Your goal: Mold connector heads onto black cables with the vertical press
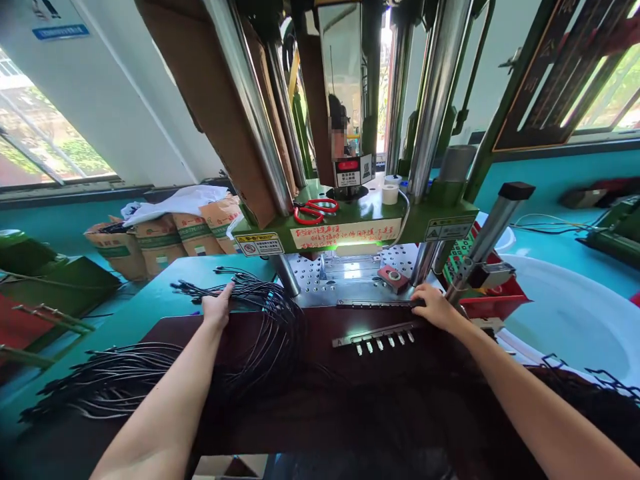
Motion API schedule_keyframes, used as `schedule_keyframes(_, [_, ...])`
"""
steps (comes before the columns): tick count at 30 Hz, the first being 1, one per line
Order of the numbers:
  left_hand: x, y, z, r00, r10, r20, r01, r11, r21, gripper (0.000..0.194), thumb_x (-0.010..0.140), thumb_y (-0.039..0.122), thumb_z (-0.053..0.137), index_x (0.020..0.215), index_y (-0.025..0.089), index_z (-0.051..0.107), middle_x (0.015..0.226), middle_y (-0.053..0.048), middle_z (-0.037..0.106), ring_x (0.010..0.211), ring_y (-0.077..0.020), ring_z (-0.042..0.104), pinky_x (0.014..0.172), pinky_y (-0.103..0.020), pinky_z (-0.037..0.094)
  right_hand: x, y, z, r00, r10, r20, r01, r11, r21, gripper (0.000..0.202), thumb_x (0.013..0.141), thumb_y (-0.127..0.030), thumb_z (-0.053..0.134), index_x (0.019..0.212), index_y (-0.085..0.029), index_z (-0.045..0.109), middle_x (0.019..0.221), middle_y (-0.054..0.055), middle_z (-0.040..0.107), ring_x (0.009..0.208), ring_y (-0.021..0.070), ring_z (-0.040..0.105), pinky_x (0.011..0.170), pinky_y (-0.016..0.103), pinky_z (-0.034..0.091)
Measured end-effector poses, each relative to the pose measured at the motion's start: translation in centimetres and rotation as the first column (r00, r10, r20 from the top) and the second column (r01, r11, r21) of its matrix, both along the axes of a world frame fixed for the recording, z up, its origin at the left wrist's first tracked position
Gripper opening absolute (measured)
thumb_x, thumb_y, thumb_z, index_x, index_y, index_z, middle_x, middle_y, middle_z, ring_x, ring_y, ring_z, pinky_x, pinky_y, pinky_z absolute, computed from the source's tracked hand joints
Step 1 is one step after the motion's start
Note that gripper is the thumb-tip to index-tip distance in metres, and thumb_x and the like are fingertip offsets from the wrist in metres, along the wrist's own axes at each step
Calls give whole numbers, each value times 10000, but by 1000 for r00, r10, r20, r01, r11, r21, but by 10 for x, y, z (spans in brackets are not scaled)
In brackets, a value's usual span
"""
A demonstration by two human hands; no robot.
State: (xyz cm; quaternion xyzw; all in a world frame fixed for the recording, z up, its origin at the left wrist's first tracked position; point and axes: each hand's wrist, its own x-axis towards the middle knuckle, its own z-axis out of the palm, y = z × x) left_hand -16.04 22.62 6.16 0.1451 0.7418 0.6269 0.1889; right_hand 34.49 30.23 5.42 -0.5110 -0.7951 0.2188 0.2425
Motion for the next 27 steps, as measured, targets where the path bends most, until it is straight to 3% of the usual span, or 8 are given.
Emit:
schedule_keyframes(5, [-30, -13, 9, 977, -177, 120, 202, 946, -253, 424, 640, 545, 557, 606, 125, 508, 476, -32, 513, 352, -99, 391, 328, -225, 289, -2, -36, 22, 910, 294, 292, -313, 949, 23, 419, 606, -37, 422, 961, -146, 616, 975, 92, 569, 935, 214, 503, 872, 341, 369])
schedule_keyframes(9, [-17, -26, 35, 836, -548, -25, 462, 728, -507, 410, 566, 528, 622, 614, 125, 561, 493, -43, 564, 363, -106, 411, 346, -207, 262, -11, -61, 35, 760, 306, 573, -382, 924, 13, 468, 623, 16, 402, 1018, -135, 603, 981, 110, 573, 937, 218, 504, 839, 327, 358])
schedule_keyframes(12, [50, -45, 58, 516, -829, -214, 709, 554, -436, 375, 664, 531, 532, 640, 157, 561, 548, -8, 572, 440, -107, 465, 431, -220, 334, -22, -67, 44, 683, 282, 674, -362, 932, -23, 440, 655, 11, 403, 1015, -153, 597, 937, 103, 583, 888, 211, 529, 771, 306, 362])
schedule_keyframes(14, [112, -64, 69, 275, -944, -182, 839, 328, -435, 382, 750, 515, 434, 715, 165, 582, 603, -6, 586, 486, -111, 485, 473, -233, 358, -27, -66, 54, 660, 309, 685, -358, 931, -75, 412, 635, -11, 440, 965, -186, 612, 900, 75, 600, 853, 206, 548, 708, 282, 366])
schedule_keyframes(16, [172, -85, 71, -53, -985, -162, 852, 40, -522, 397, 787, 502, 399, 733, 171, 610, 663, -18, 611, 614, -140, 533, 573, -258, 395, -30, -62, 66, 650, 319, 690, -336, 935, -116, 356, 604, -41, 476, 878, -205, 632, 866, 55, 619, 819, 209, 566, 634, 262, 363])
schedule_keyframes(18, [219, -103, 64, -261, -925, -276, 775, -31, -631, 416, 778, 529, 419, 751, 179, 642, 773, -42, 635, 798, -191, 535, 721, -312, 396, -32, -57, 79, 649, 297, 701, -284, 949, -139, 292, 593, -68, 491, 809, -198, 640, 837, 56, 634, 772, 212, 580, 565, 249, 347])
schedule_keyframes(23, [277, -113, 36, -266, -892, -365, 750, 46, -660, 511, 764, 597, 391, 764, 172, 676, 824, -100, 633, 883, -255, 504, 787, -379, 369, -27, -41, 104, 697, 123, 706, -127, 991, -47, 288, 633, -94, 459, 856, -161, 627, 880, 100, 652, 822, 239, 583, 590, 257, 352])
schedule_keyframes(27, [289, -91, 27, -164, -970, -182, 925, -87, -371, 478, 699, 609, 492, 747, 170, 673, 706, -80, 629, 794, -251, 554, 764, -352, 375, -24, -25, 114, 763, -3, 646, -45, 997, 58, 306, 636, -97, 449, 877, -169, 623, 874, 90, 653, 847, 228, 572, 632, 248, 355])
